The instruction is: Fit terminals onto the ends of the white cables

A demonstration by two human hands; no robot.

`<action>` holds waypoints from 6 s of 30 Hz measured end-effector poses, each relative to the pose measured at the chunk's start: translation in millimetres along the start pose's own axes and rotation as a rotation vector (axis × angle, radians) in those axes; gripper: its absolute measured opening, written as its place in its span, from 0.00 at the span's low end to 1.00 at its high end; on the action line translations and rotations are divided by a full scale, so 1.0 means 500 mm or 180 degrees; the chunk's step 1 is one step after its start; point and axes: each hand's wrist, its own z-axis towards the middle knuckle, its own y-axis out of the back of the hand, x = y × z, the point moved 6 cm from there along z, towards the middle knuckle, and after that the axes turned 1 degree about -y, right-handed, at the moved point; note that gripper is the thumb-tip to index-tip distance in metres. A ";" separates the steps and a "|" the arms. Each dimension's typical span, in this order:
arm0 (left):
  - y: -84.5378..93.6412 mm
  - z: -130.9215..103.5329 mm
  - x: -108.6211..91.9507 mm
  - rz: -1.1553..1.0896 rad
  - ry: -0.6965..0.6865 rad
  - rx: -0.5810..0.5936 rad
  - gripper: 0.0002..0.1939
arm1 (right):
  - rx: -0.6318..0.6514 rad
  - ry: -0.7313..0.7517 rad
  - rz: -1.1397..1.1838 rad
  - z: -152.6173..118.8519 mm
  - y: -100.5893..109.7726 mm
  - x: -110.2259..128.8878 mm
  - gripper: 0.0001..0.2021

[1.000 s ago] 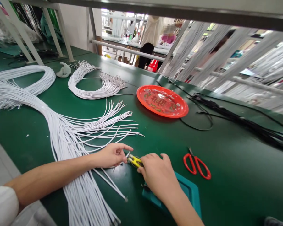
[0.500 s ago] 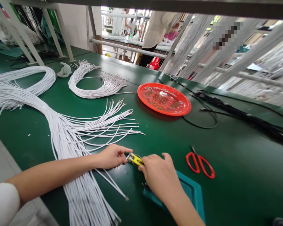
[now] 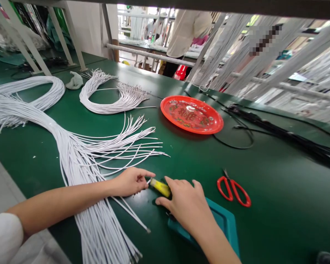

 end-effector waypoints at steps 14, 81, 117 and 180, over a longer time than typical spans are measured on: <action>0.026 -0.002 -0.002 -0.0227 0.0003 -0.0339 0.23 | -0.0513 -0.0680 0.1409 -0.007 0.026 -0.037 0.28; 0.050 -0.023 -0.052 -0.2555 -0.0347 -0.0481 0.19 | -0.1723 -0.1403 0.5438 0.018 -0.020 0.091 0.14; 0.028 -0.038 -0.044 -0.1349 -0.0172 -0.0885 0.10 | -0.1590 -0.0960 0.2199 -0.016 0.052 0.050 0.18; 0.023 -0.032 -0.047 -0.2007 0.0261 -0.0499 0.11 | -0.1660 0.0310 0.0127 -0.034 0.064 0.098 0.14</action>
